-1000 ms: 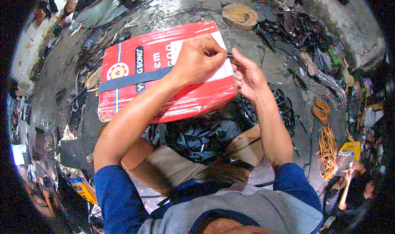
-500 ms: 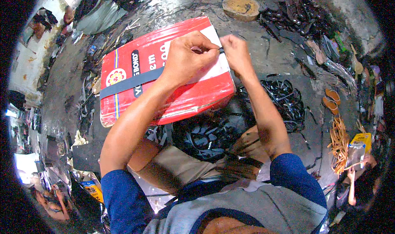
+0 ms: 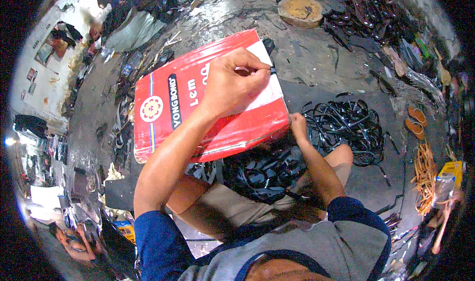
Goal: The person sits on the floor and repeatedly ties black straps around a red rectangular package. They pull the straps tight, fold the ends, and secure them by hand. The person continues this repetitive tying process throughout the clip.
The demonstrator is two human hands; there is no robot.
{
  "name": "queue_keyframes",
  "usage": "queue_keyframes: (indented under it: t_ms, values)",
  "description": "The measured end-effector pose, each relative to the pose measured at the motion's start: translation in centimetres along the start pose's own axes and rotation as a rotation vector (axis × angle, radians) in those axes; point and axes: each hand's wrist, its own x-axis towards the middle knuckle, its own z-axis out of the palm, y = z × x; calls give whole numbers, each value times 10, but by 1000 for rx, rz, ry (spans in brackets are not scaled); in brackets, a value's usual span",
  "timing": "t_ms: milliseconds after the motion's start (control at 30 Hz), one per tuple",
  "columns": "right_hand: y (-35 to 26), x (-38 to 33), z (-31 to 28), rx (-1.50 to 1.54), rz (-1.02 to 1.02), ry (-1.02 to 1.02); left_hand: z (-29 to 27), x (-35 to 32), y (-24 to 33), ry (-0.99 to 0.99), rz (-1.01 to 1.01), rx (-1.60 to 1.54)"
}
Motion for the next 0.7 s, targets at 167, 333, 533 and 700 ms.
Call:
queue_keyframes:
  t_ms: [167, 333, 533, 700]
  values:
    - [54, 5, 10, -228, 136, 28, 3, 6, 4, -24, 50, 26]
    - [55, -6, -1, -327, 279, -51, 1, 3, 1, -34, 104, 53]
    - [50, -10, -40, -482, 60, -130, -12, 11, -16, -158, 571, 290]
    - [91, 20, -94, -841, -164, -83, -25, 2, -24, -165, 662, 435]
